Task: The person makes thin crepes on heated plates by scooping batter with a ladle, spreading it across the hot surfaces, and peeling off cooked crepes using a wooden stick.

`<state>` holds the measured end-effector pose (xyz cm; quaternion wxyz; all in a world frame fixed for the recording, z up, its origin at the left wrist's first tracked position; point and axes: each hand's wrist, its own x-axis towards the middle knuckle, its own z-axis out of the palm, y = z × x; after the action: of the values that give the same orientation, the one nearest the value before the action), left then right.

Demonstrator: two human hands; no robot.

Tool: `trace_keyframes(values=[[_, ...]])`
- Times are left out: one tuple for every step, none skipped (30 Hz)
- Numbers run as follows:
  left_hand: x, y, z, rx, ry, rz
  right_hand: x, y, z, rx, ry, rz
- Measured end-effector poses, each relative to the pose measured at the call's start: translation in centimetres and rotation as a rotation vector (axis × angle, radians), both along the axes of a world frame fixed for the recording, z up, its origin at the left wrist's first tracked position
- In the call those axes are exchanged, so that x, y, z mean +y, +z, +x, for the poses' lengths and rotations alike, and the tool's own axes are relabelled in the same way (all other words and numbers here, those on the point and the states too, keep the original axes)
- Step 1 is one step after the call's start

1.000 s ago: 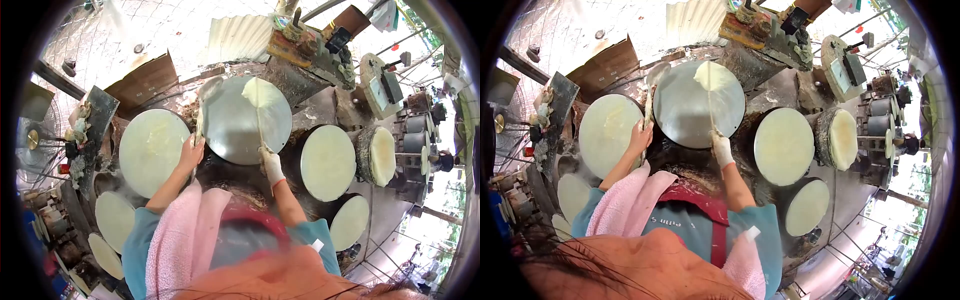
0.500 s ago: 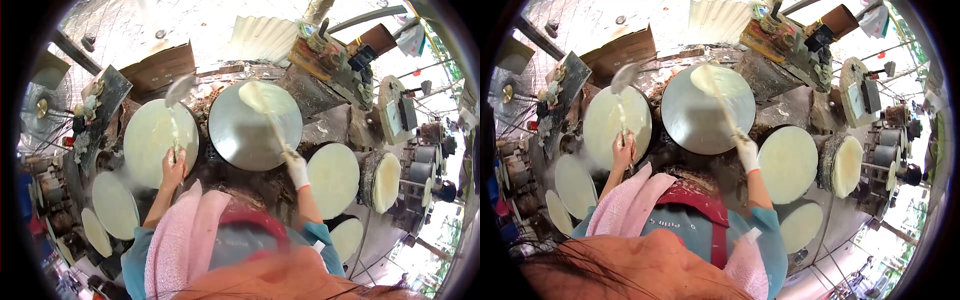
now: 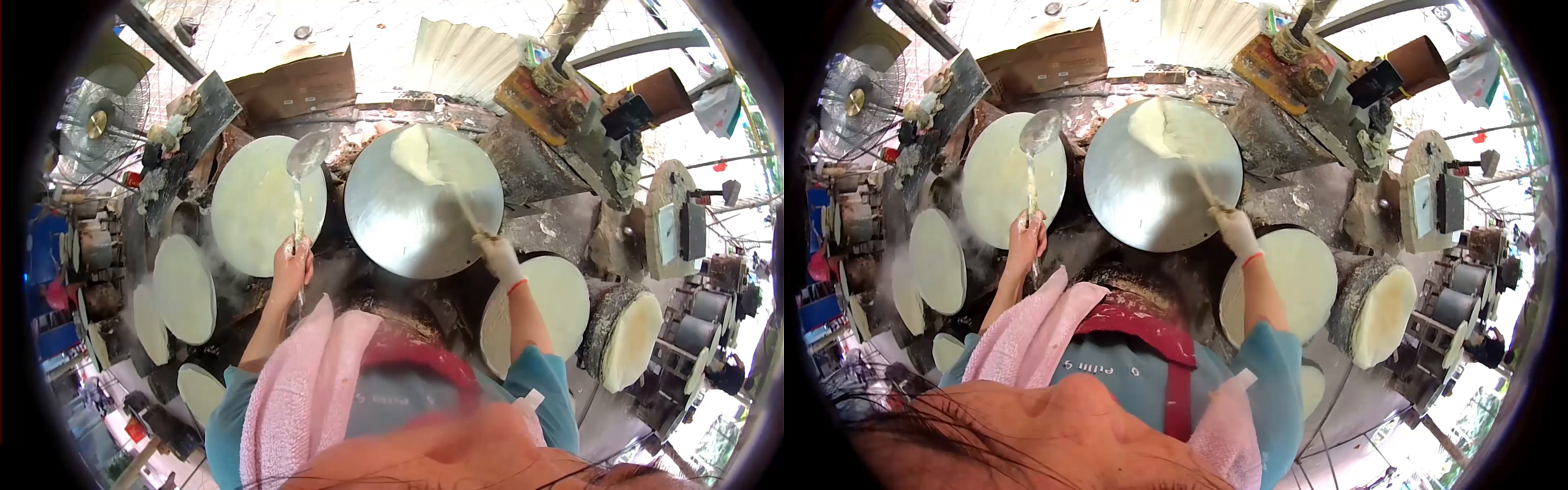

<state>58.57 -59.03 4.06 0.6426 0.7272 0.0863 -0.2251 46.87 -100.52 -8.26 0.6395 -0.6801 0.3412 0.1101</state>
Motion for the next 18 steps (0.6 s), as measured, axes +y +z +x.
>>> trace_keyframes(values=[[0.1,-0.5,-0.3,0.011,0.018,0.024,1.1,0.7,0.2,0.007,0.064,0.071],[0.4,-1.1,-0.7,0.044,0.022,0.034,2.1,1.3,0.4,0.016,0.127,0.14],[0.5,-1.4,-1.1,0.056,0.034,0.069,2.0,-0.1,-0.1,0.018,0.127,0.239],[0.7,-1.7,-1.4,0.066,0.045,0.101,2.1,-0.8,-0.3,0.024,0.125,0.336],[0.7,-1.8,-1.8,0.078,0.056,0.135,0.9,-1.1,-0.5,-0.036,0.123,0.27],[0.7,-1.8,-2.0,0.085,0.09,0.133,-0.1,-0.2,-0.2,-0.094,0.119,0.209],[0.8,-2.1,-2.1,0.069,0.097,0.143,-1.4,0.7,0.1,-0.15,0.115,0.147],[1.1,-2.6,-2.1,0.055,0.104,0.153,-3.1,1.3,1.2,-0.072,0.189,-0.108],[1.2,-3.0,-2.2,0.04,0.111,0.16,-3.7,0.5,2.0,-0.078,0.184,-0.085],[1.0,-2.8,-2.4,0.04,0.123,0.16,-4.4,-0.3,2.8,-0.084,0.179,-0.062],[1.1,-2.9,-2.7,0.069,0.135,0.163,-4.7,-2.7,2.9,-0.151,0.245,-0.026],[1.2,-3.0,-3.1,0.096,0.149,0.164,-4.0,-1.4,2.8,-0.048,0.29,0.042],[1.5,-3.1,-3.5,0.122,0.164,0.167,-2.5,1.5,2.3,0.055,0.334,0.11],[1.9,-3.3,-4.0,0.125,0.161,0.215,-1.2,3.1,1.8,0.151,0.382,0.176],[2.3,-3.9,-4.6,0.127,0.164,0.263,-0.6,2.0,1.1,0.014,0.334,0.311],[2.9,-4.5,-4.9,0.138,0.163,0.26,-1.0,3.0,1.3,0.07,0.355,0.271],[3.4,-5.1,-5.1,0.113,0.154,0.27,-2.1,3.9,1.2,0.132,0.371,0.23],[3.6,-5.5,-5.1,0.089,0.141,0.279,-3.6,3.0,1.5,0.047,0.377,0.114]])
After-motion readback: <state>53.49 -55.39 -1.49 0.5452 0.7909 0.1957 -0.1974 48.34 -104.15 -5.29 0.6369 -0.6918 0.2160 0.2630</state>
